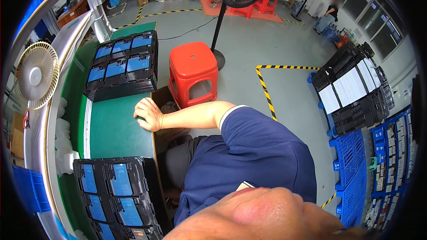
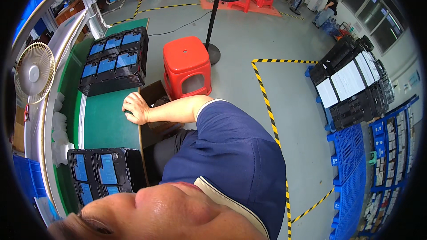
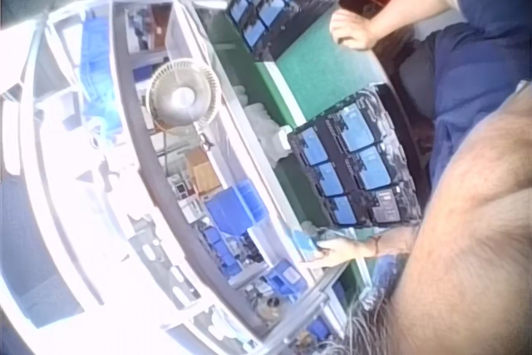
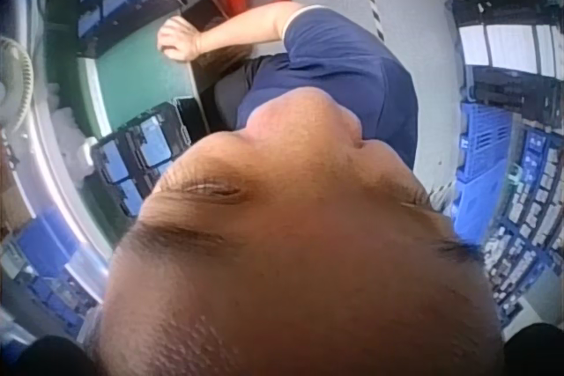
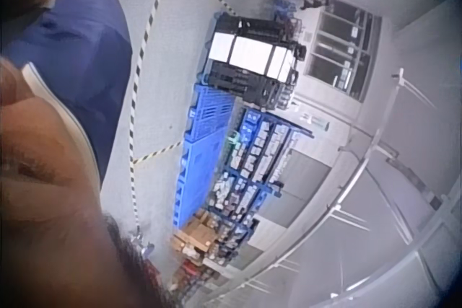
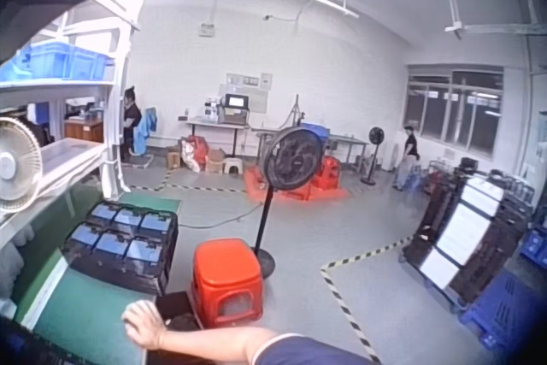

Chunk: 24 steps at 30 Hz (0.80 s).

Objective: Applying protective films or labels to electronic components in a tray.

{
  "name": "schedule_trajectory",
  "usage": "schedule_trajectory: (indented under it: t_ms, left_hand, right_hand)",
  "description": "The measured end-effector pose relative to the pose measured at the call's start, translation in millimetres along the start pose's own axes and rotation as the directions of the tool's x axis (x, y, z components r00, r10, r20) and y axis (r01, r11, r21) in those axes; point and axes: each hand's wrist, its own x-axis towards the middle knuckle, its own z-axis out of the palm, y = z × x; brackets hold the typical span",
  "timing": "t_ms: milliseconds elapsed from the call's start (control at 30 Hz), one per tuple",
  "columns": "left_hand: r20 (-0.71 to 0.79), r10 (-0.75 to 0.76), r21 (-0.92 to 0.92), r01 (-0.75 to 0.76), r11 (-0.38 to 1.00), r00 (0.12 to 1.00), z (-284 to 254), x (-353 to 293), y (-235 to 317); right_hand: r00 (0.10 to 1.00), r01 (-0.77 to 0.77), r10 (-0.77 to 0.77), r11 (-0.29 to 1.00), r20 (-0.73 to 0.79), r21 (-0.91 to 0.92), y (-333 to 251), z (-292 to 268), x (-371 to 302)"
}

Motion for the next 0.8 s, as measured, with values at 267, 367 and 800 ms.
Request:
schedule_trajectory:
  t_ms: [267,367,800]
  left_hand:
    - [-0.049,0.020,0.075,-0.016,0.997,0.999,3,2,-5]
    - [-0.011,-0.004,0.039,0.004,0.999,1.000,0,0,-11]
    - [-0.026,0.053,0.013,-0.052,0.999,0.998,2,-2,-10]
  right_hand:
    - [1.000,-0.002,0.002,1.000,-0.011,0.008,0,1,0]
    - [1.000,0.002,-0.002,1.000,-0.018,0.019,-1,1,1]
    - [1.000,-0.001,0.002,1.000,-0.028,0.024,1,1,0]
